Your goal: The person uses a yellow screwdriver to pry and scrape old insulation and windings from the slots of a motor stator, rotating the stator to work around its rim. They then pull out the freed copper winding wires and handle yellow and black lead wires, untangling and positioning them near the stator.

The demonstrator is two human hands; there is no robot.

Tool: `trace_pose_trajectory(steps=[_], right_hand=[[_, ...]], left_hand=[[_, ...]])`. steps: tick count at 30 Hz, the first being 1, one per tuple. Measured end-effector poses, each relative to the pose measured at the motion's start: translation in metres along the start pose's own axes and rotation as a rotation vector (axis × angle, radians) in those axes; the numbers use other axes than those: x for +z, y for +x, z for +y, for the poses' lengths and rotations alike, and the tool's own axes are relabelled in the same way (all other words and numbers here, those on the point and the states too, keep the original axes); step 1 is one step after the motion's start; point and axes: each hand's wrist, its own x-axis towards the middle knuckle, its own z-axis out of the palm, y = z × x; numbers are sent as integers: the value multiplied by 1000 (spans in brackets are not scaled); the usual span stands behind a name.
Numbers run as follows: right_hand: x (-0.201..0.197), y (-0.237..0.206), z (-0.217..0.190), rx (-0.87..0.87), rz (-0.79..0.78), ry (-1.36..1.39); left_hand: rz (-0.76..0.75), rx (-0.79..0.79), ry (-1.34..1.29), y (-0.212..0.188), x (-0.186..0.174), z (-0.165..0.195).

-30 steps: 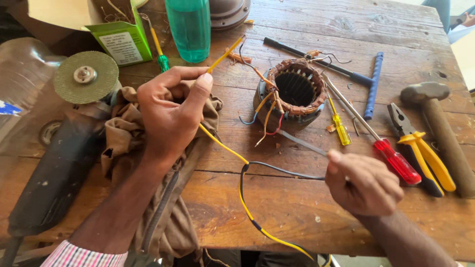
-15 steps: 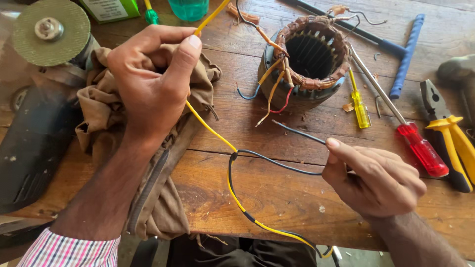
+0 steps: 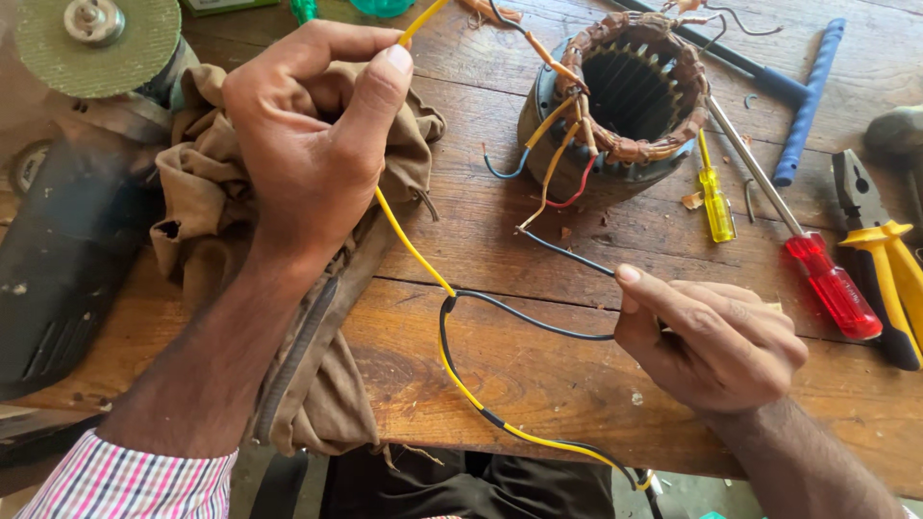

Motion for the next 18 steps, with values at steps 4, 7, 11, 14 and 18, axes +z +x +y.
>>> trace_pose_trajectory(steps=[4, 7, 11, 14, 18], right_hand=[[0, 1, 0, -29, -20, 6], [0, 0, -1, -36, -27, -1], [1, -3, 1, -43, -15, -11], [1, -5, 7, -56, 27, 44], [-1, -14, 13, 46, 88, 11]], left_hand=[[-3, 29, 15, 0, -1, -1], [-9, 30, -3, 0, -1, -1], [-14, 6, -37, 0, -1, -2], [-22, 33, -15, 2, -2, -2], [-14, 21, 13, 2, -2, -2]])
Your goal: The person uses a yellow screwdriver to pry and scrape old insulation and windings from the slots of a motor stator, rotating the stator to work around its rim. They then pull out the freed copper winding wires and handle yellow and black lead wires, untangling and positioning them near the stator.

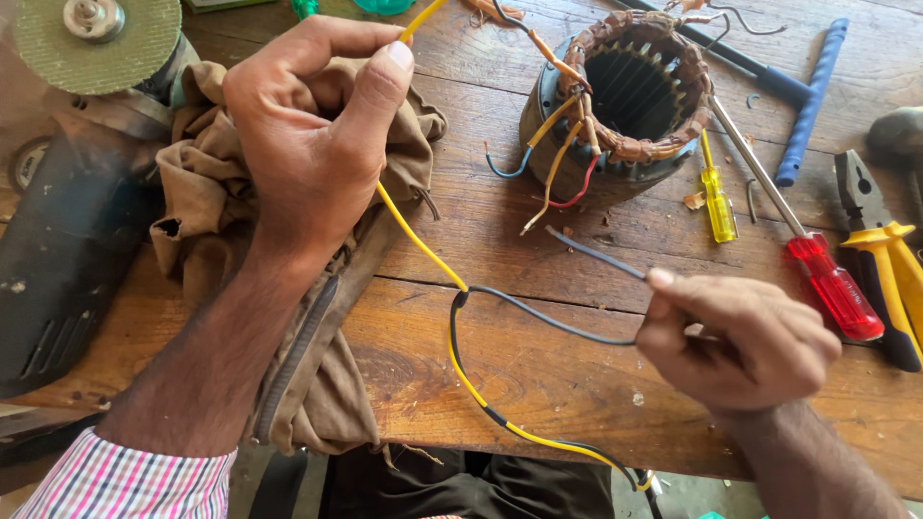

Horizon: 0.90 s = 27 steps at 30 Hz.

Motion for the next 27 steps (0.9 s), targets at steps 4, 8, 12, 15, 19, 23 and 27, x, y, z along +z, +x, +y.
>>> trace_pose_trajectory(steps=[4, 8, 12, 15, 19, 23, 27], right_hand=[[-1, -6, 4, 145, 2, -92], [7, -4, 5, 270, -15, 14], [13, 1, -3, 410, -19, 159], [15, 7, -8, 462, -27, 242], [17, 12, -10, 499, -53, 262], [17, 12, -10, 493, -101, 220], [17, 11, -10, 448, -102, 192]], left_hand=[[8, -30, -12, -1, 0, 0], [8, -9, 3, -1, -1, 1], [7, -3, -18, 0, -1, 2], [5, -26, -63, 0, 0, 4], [9, -41, -60, 1, 0, 7], [11, -54, -54, 1, -1, 8], [-3, -23, -56, 0, -2, 5]])
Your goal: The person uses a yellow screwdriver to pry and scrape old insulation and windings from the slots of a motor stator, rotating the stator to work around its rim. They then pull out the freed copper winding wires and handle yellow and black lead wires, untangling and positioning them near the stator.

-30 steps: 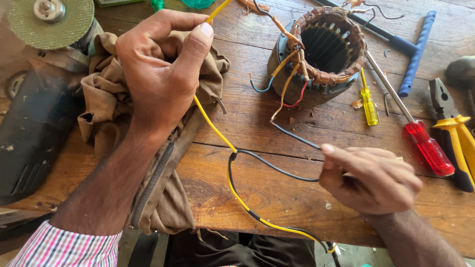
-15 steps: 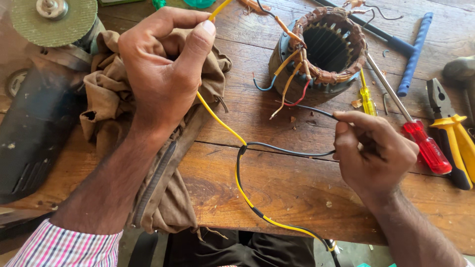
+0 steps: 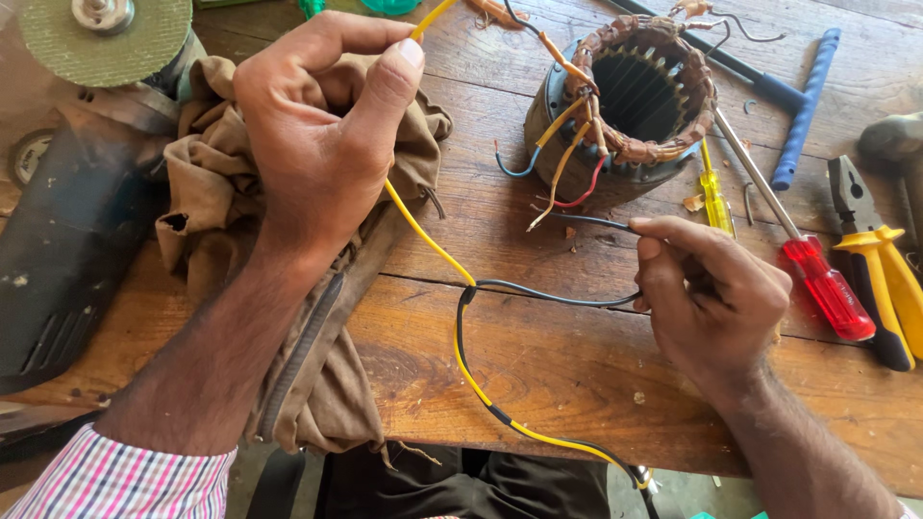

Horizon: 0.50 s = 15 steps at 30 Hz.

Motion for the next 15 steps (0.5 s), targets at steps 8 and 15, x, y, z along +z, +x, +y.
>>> trace_pose_trajectory(steps=[8, 15], right_hand=[[2, -1, 3, -46, 31, 9], [1, -2, 1, -50, 45, -28]], left_hand=[[-12, 16, -5, -1, -1, -4], [3, -7, 24, -1, 0, -4]])
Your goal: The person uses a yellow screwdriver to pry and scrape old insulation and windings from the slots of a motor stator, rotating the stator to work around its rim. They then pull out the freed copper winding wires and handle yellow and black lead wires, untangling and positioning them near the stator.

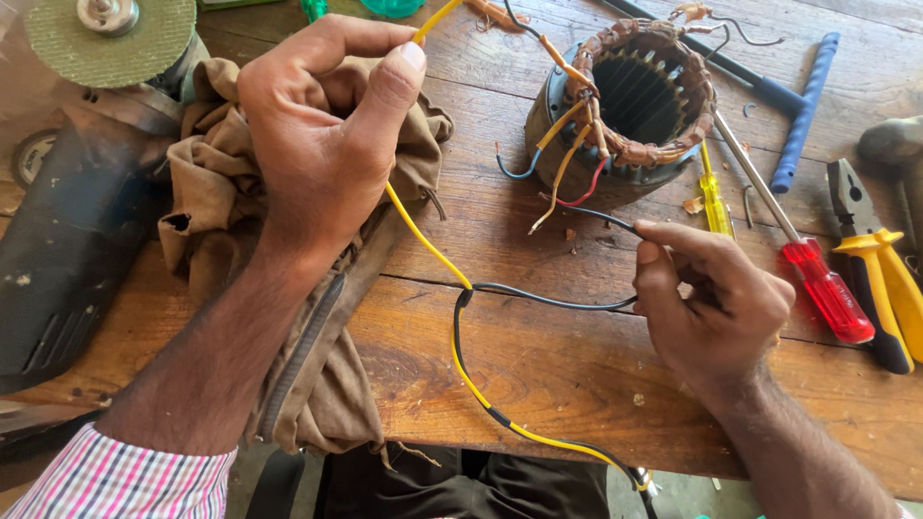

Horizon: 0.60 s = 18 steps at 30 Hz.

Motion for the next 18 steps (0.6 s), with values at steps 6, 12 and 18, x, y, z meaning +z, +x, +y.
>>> trace_pose_trajectory(steps=[6, 12, 18], right_hand=[[-1, -1, 0, 36, 2, -16], [0, -1, 1, 25, 10, -22], [0, 0, 0, 19, 30, -32]], left_hand=[[-6, -5, -53, -2, 1, -2], [-33, 41, -117, 1, -3, 2], [-53, 52, -80, -3, -18, 7]])
